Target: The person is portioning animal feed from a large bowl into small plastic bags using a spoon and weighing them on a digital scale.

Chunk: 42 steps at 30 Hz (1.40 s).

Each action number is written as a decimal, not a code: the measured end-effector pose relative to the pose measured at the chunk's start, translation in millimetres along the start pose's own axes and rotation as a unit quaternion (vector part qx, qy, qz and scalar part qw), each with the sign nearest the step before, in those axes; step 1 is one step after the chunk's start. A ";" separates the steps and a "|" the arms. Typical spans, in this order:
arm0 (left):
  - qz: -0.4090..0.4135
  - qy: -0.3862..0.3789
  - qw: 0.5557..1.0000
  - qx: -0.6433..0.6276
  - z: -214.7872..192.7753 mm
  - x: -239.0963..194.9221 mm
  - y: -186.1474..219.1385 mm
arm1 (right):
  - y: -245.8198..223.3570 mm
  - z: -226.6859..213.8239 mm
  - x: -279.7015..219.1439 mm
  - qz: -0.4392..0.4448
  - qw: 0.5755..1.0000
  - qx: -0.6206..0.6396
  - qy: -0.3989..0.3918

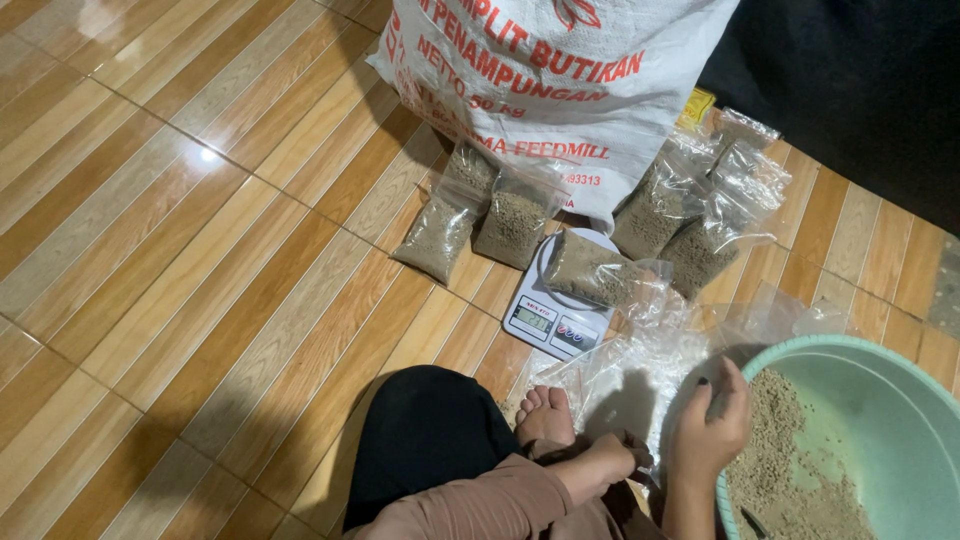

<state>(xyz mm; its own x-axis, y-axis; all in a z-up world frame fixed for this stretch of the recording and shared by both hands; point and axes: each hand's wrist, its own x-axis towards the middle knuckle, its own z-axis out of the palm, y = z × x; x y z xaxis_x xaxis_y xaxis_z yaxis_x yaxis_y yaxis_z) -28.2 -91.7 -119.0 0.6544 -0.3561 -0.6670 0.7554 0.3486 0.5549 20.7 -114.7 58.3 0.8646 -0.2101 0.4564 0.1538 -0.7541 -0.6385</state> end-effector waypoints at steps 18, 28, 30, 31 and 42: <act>0.017 -0.014 1.000 0.022 -7.2 -8.2 28.9 | 36.0 -51.8 -57.8 -0.035 0.980 -0.186 -0.058; 0.012 0.013 0.999 0.044 1.8 -54.2 67.2 | -5.6 1.3 -4.7 0.247 0.955 0.065 -0.151; 0.045 0.025 0.998 0.040 -2.6 -42.2 55.2 | 34.2 35.6 6.1 0.277 0.942 0.123 -0.143; 0.076 0.035 0.996 0.038 -5.2 -36.3 49.0 | 54.0 53.1 11.2 0.308 0.925 0.180 -0.134; 0.041 0.064 0.995 0.057 -1.0 -44.0 64.5 | 106.7 130.5 55.8 0.435 0.826 0.339 -0.116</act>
<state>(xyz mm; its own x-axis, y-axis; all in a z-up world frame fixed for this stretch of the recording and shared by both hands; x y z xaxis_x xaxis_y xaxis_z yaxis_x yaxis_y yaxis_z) -8.3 -52.7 -54.3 0.7098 -0.2142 -0.6711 0.7033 0.2681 0.6584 147.8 -125.6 -65.2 0.8452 -0.3039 -0.4396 -0.4100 0.1588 -0.8981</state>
